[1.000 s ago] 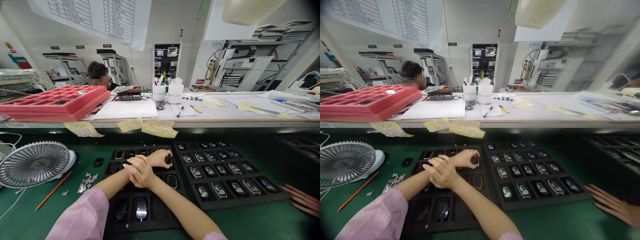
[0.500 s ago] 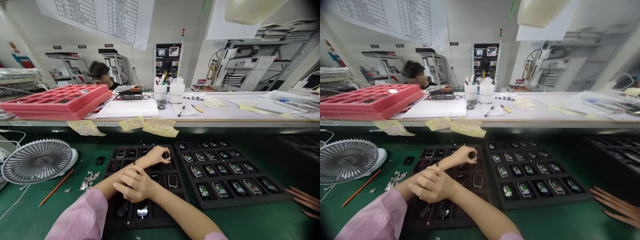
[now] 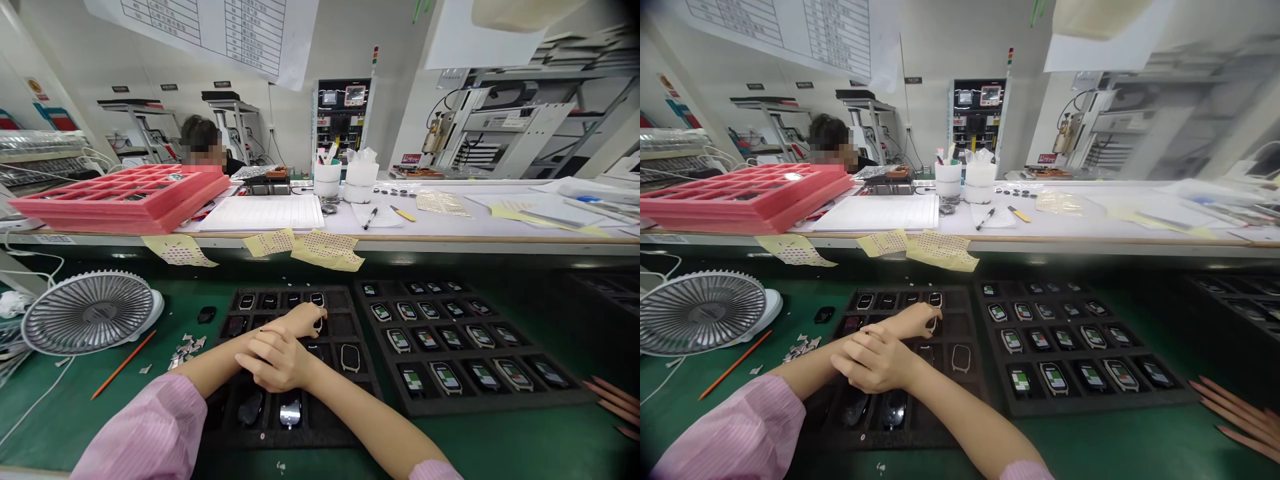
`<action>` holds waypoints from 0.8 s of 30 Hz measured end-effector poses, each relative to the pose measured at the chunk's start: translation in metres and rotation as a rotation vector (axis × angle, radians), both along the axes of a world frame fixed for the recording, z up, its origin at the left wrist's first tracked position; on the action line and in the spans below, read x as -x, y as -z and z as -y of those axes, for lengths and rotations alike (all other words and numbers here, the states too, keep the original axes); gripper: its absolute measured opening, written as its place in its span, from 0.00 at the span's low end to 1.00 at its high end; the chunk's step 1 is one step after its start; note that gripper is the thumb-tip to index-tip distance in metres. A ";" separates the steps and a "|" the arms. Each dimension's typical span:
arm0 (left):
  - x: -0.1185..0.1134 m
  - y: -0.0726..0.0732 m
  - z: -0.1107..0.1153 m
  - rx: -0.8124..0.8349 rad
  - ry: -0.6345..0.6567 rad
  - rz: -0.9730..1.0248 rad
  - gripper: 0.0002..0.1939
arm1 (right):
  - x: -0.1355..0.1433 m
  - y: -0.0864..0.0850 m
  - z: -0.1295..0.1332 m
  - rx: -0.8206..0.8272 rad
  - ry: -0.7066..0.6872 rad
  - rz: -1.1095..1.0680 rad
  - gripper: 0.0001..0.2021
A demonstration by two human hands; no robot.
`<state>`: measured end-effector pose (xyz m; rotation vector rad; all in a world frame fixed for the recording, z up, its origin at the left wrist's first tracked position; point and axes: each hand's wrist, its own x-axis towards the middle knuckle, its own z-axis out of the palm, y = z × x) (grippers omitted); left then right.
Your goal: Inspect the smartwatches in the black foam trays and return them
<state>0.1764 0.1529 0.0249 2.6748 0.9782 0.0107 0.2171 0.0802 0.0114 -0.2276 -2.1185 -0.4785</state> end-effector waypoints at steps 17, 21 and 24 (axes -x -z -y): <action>0.067 -0.012 -0.002 -0.051 -0.185 -0.034 0.25 | 0.004 0.007 0.006 -0.017 -0.043 -0.003 0.12; 0.067 -0.006 -0.006 0.003 -0.149 0.001 0.17 | 0.001 0.005 0.001 0.053 -0.047 -0.056 0.13; 0.066 0.001 -0.008 0.033 -0.159 0.078 0.14 | -0.003 0.003 -0.005 0.128 -0.030 -0.166 0.15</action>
